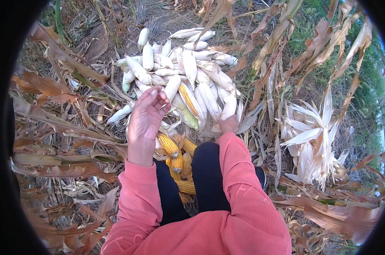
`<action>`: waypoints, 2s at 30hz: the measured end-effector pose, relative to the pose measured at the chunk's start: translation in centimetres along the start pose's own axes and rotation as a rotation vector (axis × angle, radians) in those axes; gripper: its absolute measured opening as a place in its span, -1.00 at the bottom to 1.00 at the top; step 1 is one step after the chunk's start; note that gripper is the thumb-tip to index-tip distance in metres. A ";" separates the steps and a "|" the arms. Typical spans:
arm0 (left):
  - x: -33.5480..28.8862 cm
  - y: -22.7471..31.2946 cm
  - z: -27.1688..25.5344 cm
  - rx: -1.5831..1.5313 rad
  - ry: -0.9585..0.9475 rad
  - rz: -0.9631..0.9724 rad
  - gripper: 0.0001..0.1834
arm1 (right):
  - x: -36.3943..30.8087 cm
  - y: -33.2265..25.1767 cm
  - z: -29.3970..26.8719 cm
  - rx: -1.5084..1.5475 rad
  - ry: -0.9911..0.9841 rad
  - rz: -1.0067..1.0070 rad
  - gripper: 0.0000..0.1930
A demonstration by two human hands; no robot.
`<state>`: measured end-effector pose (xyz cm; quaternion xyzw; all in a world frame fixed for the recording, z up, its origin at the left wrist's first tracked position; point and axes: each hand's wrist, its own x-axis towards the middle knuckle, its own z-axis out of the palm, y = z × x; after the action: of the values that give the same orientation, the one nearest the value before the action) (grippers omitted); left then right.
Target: The person sits on the ground in a cornfield and shucks corn cobs by hand. They remove the husks from each cob and place the shucked corn into a pile on their lap.
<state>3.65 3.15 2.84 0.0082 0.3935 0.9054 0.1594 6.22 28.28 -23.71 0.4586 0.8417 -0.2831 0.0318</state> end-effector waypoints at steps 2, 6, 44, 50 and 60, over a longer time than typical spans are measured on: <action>0.1 -0.2 0.2 -0.001 0.003 -0.004 -0.78 | 1.4 0.6 0.7 0.034 -0.027 0.020 -0.25; 0.6 -0.5 0.2 0.030 0.051 -0.010 -0.77 | 2.4 2.1 1.0 0.267 -0.064 -0.008 -0.28; 0.9 -8.1 -3.9 1.146 0.049 0.254 -0.77 | -16.2 -4.9 -4.9 0.895 -1.031 -0.482 -0.42; -1.5 -9.2 -5.5 1.001 0.142 0.188 -0.77 | -17.2 -5.0 -6.6 1.084 -0.983 -0.613 -0.35; -9.3 -4.6 5.4 0.718 0.048 0.089 -0.77 | -16.7 -4.9 -6.7 1.217 -0.405 -0.629 -0.71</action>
<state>14.56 7.18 4.35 0.0595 0.6891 0.7156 0.0977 13.34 17.07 -10.67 0.0691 0.6044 -0.7780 -0.1574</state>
